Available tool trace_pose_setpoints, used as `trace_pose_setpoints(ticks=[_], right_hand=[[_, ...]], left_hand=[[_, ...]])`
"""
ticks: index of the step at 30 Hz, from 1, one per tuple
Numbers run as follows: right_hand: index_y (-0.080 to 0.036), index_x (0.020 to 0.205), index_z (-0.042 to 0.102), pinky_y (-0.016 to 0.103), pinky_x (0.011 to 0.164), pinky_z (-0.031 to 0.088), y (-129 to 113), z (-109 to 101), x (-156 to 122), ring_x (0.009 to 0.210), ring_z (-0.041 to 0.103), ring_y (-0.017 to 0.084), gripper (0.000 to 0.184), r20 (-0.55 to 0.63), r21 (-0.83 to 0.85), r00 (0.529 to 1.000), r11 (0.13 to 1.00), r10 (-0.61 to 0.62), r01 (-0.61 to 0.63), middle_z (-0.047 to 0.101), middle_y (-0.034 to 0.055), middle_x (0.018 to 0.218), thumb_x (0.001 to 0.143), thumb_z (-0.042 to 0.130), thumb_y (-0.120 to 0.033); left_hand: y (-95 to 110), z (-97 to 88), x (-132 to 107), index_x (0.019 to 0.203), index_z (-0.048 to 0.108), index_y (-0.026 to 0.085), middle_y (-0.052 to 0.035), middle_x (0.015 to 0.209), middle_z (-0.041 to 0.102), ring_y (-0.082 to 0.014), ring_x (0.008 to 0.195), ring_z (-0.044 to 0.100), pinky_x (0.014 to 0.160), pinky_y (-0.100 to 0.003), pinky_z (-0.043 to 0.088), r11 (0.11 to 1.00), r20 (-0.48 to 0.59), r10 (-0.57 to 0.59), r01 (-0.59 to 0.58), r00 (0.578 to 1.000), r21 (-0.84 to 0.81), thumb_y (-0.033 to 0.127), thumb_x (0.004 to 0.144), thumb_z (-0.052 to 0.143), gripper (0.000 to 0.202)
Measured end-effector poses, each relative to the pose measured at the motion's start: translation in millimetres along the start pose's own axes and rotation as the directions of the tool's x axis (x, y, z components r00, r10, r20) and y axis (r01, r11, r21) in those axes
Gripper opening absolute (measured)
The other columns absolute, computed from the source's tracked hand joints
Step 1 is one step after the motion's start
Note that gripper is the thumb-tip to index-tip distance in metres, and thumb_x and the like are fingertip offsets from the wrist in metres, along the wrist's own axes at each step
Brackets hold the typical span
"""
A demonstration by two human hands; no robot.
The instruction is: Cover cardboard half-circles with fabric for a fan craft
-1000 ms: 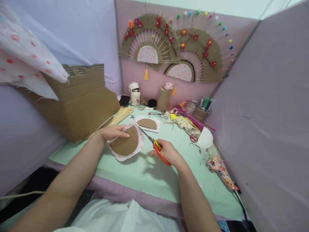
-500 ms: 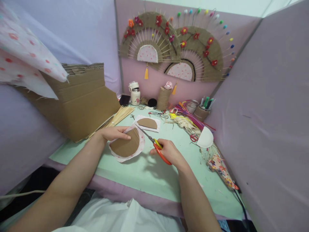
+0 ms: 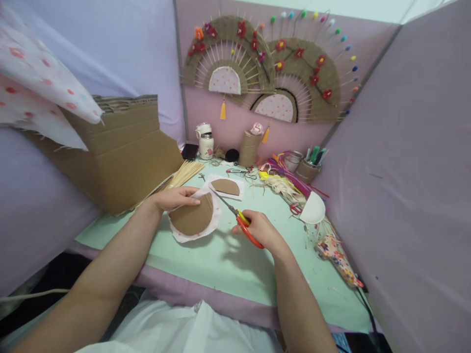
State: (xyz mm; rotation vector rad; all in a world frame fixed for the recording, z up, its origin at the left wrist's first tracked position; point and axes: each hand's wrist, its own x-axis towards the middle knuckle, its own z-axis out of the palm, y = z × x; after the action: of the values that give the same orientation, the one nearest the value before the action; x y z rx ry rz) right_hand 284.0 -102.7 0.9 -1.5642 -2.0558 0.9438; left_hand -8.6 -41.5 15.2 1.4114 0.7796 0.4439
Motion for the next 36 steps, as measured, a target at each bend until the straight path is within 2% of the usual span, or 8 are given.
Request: trace_pose_setpoints(ticks=[5,12,21,26,32,36], right_hand=[[-0.019,0.072,0.056,0.024,0.055,0.034,-2,1,-1,0.061,0.044,0.013,0.022,0.002,-0.033,1.000,0.999,-0.022,0.022,0.058,-0.0019,0.067,0.064,0.064,-0.038],[-0.019,0.068,0.052,0.024,0.054,0.031,-1,1,-1,0.059,0.041,0.012,0.019,0.021,-0.022,1.000,1.000,-0.019,0.019,0.052,-0.0044,0.062,0.065,0.061,-0.036],[-0.020,0.058,0.042,0.023,0.051,0.025,-1,-2,-2,0.057,0.032,0.010,0.041,0.017,-0.005,1.000,1.000,-0.001,0.001,0.037,-0.0068,0.055,0.062,0.066,-0.052],[-0.020,0.055,0.038,0.023,0.051,0.024,3,-6,-1,0.056,0.029,0.010,0.047,-0.004,-0.060,1.000,0.998,-0.021,0.021,0.031,-0.0072,0.054,0.063,0.064,-0.058],[-0.019,0.061,0.047,0.023,0.051,0.026,10,-6,-1,0.057,0.032,0.011,0.036,0.032,-0.093,0.999,0.995,-0.022,0.025,0.037,-0.0068,0.056,0.066,0.064,-0.051],[-0.020,0.068,0.050,0.023,0.052,0.027,11,-3,-2,0.059,0.035,0.011,0.029,0.072,-0.109,0.997,0.993,-0.033,0.041,0.042,-0.0066,0.059,0.066,0.066,-0.044]], left_hand=[[-1,1.1,-1,0.109,0.065,0.021,-0.0028,0.104,0.068,-0.0179,0.088,0.063,0.073,-0.025,0.048,0.997,0.046,0.006,-0.009,0.999,0.074,0.043,0.072,0.076,0.044],[-1,0.0,0,0.109,0.065,0.021,-0.0026,0.103,0.067,-0.0174,0.087,0.063,0.072,-0.024,0.047,0.992,0.089,0.004,-0.015,0.996,0.127,0.044,0.075,0.074,0.042],[-3,-3.7,0,0.110,0.065,0.022,-0.0025,0.100,0.067,-0.0172,0.085,0.062,0.067,-0.022,0.046,0.974,0.099,-0.007,-0.015,0.995,0.227,0.048,0.077,0.070,0.042],[1,-4.5,-2,0.110,0.065,0.024,-0.0014,0.099,0.068,-0.0169,0.083,0.061,0.065,-0.021,0.043,0.959,0.059,-0.036,0.018,0.998,0.282,0.055,0.076,0.068,0.047],[2,-6.2,-1,0.103,0.068,0.019,-0.0021,0.090,0.067,-0.0154,0.076,0.058,0.059,-0.019,0.040,0.920,0.077,-0.028,-0.004,0.997,0.391,0.058,0.081,0.061,0.045],[0,-6.5,0,0.112,0.066,0.022,-0.0025,0.096,0.068,-0.0163,0.081,0.059,0.063,-0.019,0.042,0.919,0.118,-0.074,0.022,0.990,0.394,0.056,0.082,0.061,0.046]])
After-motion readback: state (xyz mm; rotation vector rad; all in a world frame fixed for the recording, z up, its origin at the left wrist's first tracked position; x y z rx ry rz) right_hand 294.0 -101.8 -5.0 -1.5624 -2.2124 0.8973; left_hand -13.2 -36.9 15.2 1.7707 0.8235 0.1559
